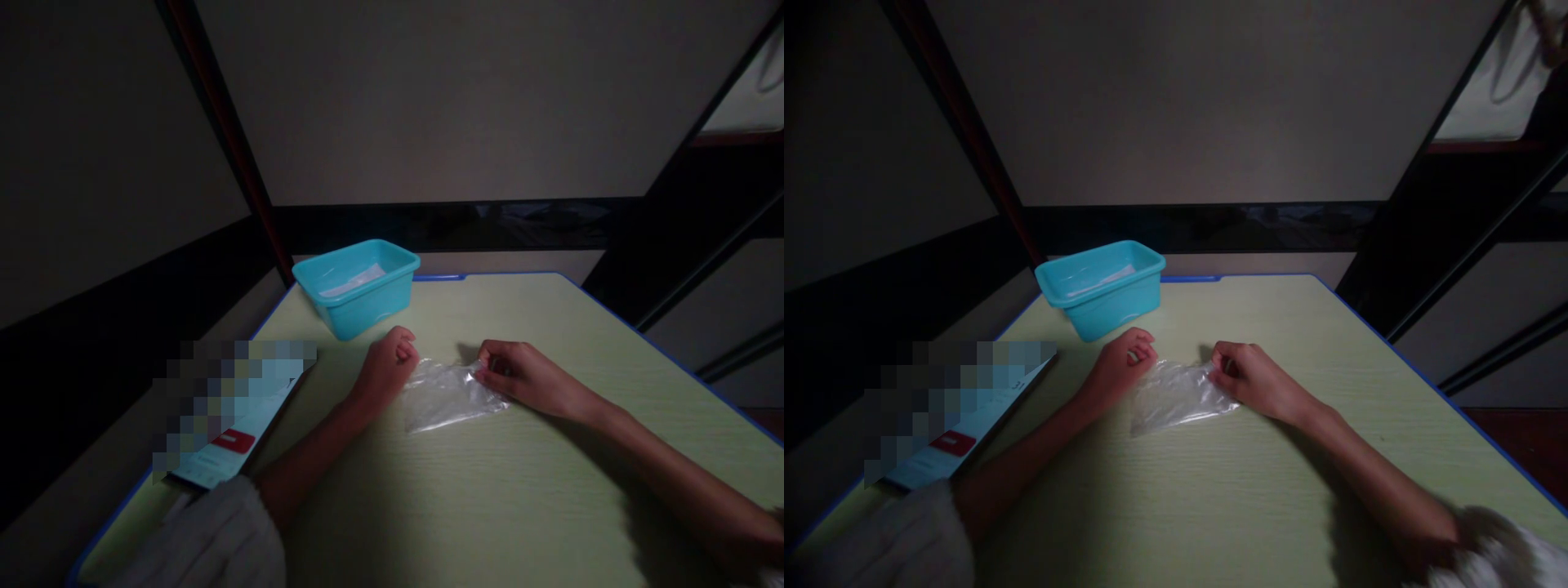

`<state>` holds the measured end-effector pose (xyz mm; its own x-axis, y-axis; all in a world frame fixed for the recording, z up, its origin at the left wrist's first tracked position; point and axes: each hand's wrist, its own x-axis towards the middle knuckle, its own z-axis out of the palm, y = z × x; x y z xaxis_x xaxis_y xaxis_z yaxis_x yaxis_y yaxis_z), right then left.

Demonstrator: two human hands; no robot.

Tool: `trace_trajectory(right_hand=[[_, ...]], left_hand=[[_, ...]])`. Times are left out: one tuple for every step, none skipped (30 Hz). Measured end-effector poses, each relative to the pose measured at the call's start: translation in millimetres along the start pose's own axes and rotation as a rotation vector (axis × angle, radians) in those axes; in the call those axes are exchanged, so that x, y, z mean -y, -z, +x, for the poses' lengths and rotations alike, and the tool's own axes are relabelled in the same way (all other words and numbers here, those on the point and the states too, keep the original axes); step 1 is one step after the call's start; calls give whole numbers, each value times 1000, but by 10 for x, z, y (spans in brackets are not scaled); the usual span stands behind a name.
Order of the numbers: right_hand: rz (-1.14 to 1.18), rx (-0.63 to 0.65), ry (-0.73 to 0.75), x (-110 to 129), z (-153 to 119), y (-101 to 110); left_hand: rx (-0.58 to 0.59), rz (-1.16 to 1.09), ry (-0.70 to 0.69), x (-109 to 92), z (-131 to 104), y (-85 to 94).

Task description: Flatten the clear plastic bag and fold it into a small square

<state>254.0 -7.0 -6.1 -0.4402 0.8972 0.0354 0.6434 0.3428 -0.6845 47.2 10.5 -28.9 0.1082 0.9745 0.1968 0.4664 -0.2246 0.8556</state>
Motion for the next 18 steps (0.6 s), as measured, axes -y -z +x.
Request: trace_trajectory(right_hand=[[-3, 1, -6, 1, 3, 2], [-5, 2, -9, 4, 4, 3], [-4, 3, -13, 7, 4, 4], [2, 3, -16, 10, 4, 3], [10, -1, -20, 11, 3, 1], [19, -10, -28, 9, 3, -3], [22, -23, -37, 4, 4, -8], [19, -39, -47, -4, 5, -14], [8, -56, -59, -12, 8, -20], [-12, -73, -70, -21, 11, -25], [-41, -85, -80, -28, 14, -29], [-77, -93, -90, -33, 17, -31], [-117, -95, -100, -34, 19, -32], [-161, -93, -109, -33, 20, -32], [-206, -90, -119, -29, 19, -32], [-252, -88, -131, -25, 17, -32], [-297, -88, -145, -20, 14, -34], [-342, -91, -158, -17, 10, -37]], left_hand=[[-1, -5, 6, 6, 9, -23], [-2, -12, 10, 10, 17, -42], [-3, -19, 15, 13, 22, -58], [-4, -25, 19, 14, 26, -69], [-5, -30, 24, 14, 28, -76], [-5, -35, 29, 12, 29, -78], [-6, -39, 34, 9, 30, -77], [-6, -41, 40, 4, 30, -72], [-6, -43, 46, -2, 31, -64], [-5, -43, 53, -8, 32, -55], [-2, -42, 59, -14, 32, -46], [1, -40, 64, -19, 32, -36], [9, -37, 68, -22, 31, -27], [17, -33, 70, -24, 29, -20], [27, -28, 70, -23, 26, -15], [36, -22, 69, -20, 22, -12], [43, -14, 67, -14, 18, -11], [46, -3, 64, -8, 13, -12]])
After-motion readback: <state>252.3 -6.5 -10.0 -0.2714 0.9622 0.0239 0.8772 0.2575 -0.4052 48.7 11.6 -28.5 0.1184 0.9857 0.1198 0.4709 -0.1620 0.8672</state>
